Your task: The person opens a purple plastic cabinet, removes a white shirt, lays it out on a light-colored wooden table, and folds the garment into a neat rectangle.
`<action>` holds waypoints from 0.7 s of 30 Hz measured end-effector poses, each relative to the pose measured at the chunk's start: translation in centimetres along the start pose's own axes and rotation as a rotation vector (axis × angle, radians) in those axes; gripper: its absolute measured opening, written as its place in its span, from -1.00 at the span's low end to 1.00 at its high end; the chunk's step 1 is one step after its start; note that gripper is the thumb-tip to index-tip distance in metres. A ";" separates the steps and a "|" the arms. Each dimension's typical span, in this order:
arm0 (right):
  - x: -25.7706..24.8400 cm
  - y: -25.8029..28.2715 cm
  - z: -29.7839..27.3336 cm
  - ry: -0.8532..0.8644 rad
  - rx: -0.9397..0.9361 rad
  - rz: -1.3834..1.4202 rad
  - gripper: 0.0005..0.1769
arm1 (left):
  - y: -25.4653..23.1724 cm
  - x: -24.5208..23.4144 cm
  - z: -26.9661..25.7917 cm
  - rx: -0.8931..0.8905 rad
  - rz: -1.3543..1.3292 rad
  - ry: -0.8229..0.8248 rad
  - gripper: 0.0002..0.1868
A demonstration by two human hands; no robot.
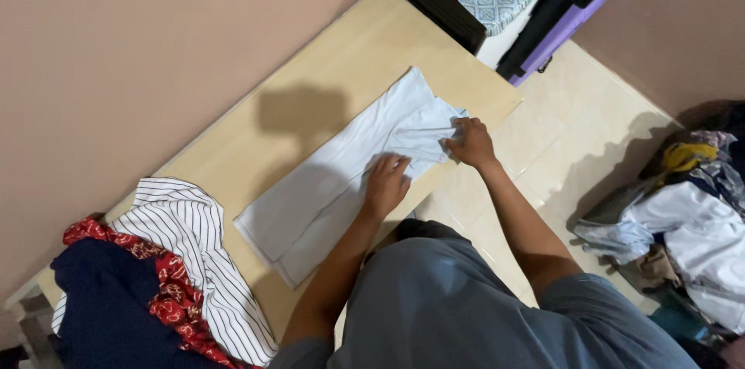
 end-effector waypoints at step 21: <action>0.6 -6.0 -1.3 0.382 0.267 0.800 -0.79 | 2.7 2.0 1.0 -0.147 -0.584 -0.091 -0.81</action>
Point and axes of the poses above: each hand's wrist, its own z-axis towards the middle knuckle, its own x-axis out of the palm, y = z × x, the point moved 3 cm from there along z, towards the middle knuckle, and after that the axes turned 14 degrees about -z, right-handed, at the moved point
